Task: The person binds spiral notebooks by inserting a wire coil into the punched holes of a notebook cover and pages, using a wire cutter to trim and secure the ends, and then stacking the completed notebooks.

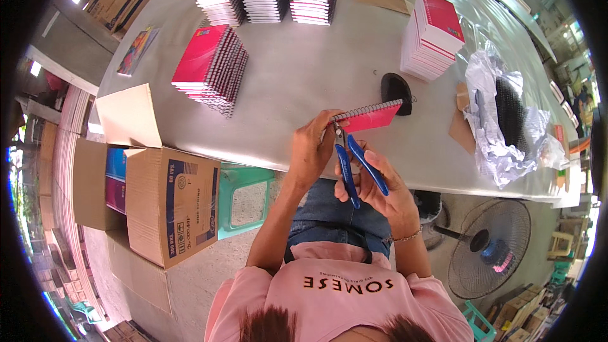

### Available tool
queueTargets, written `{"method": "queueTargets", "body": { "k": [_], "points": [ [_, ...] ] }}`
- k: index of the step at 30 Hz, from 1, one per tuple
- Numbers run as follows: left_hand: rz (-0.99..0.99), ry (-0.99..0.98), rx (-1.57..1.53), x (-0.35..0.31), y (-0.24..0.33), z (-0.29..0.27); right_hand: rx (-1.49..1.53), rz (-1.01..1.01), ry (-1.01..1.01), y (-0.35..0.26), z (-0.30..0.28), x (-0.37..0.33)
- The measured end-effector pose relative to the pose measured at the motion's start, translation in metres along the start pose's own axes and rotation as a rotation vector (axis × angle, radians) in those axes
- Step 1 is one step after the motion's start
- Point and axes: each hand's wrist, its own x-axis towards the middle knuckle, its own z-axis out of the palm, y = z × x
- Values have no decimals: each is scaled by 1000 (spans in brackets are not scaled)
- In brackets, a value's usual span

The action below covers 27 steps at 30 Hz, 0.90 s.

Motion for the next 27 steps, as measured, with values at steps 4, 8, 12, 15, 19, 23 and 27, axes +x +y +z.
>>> {"method": "queueTargets", "body": {
  "k": [4,8,12,15,19,23,27],
  "points": [
    [10,47,-40,2,11,-5,-211,-47,-39,-10,-21,-2],
    [-11,309,83,18,29,-54,-1121,-442,299,-17,-77,-4],
    [121,612,52,55,41,-124,-1367,-628,529,-34,-98,-2],
    [104,676,-5,77,15,-176,-601,-440,224,-59,-52,-10],
    [92,751,6,97,-30,-210,376,-335,-509,-77,23,-37],
    [83,833,139,94,-65,-223,562,-295,-738,-70,70,-57],
    [56,854,147,95,-79,-224,606,-311,-742,-62,86,-65]
  ]
}}
